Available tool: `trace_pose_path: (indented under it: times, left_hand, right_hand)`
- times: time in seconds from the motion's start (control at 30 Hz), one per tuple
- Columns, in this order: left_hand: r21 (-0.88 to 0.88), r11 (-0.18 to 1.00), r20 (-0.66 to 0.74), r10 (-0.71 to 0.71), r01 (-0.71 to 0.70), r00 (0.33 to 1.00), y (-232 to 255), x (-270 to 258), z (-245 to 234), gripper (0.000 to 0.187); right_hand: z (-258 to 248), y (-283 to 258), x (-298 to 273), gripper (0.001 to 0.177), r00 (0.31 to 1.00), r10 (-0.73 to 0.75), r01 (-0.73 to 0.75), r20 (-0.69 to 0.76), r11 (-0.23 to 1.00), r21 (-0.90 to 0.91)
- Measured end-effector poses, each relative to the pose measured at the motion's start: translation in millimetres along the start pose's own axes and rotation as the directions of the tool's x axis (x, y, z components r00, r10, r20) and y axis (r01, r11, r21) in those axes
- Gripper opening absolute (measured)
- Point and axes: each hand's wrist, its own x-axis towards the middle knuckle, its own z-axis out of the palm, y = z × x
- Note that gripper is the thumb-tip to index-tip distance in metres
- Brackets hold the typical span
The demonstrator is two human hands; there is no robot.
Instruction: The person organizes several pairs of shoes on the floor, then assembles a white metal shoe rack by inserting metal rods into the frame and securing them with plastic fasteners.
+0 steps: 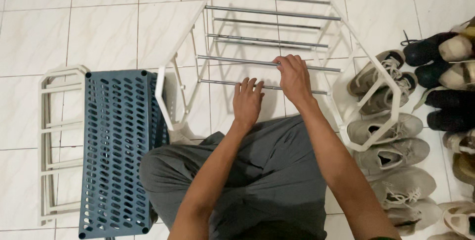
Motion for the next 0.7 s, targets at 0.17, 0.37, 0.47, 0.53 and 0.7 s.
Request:
trace_pose_path:
  times: [0.17,0.37,0.47,0.53,0.7]
  left_hand:
    - [0.008,1.000,-0.025,0.027,-0.027,0.999,-4.0,19.8,-17.0,0.014]
    - [-0.082,0.987,-0.116,0.127,-0.137,0.985,5.7,38.9,-48.7,0.015]
    - [-0.099,0.981,-0.153,0.152,-0.168,0.977,10.0,40.6,-61.0,0.017]
    - [-0.100,0.976,-0.187,0.173,-0.194,0.967,11.3,43.1,-67.0,0.016]
    - [-0.237,0.952,-0.129,0.168,-0.195,0.977,12.8,47.6,-86.8,0.024]
  right_hand:
    - [-22.1,-14.6,21.0,0.019,0.997,-0.024,0.026,-0.068,0.999,0.021]
    - [-51.8,-36.3,38.7,0.021,0.997,-0.025,0.028,-0.075,0.999,0.032]
    - [-65.2,-56.1,24.1,0.026,0.979,-0.097,0.104,-0.177,0.994,0.026]
    - [-71.4,-66.8,10.6,0.020,0.996,-0.088,0.090,-0.026,0.990,0.105]
    - [-77.5,-71.0,2.9,0.023,0.979,-0.118,0.100,0.165,0.988,0.118]
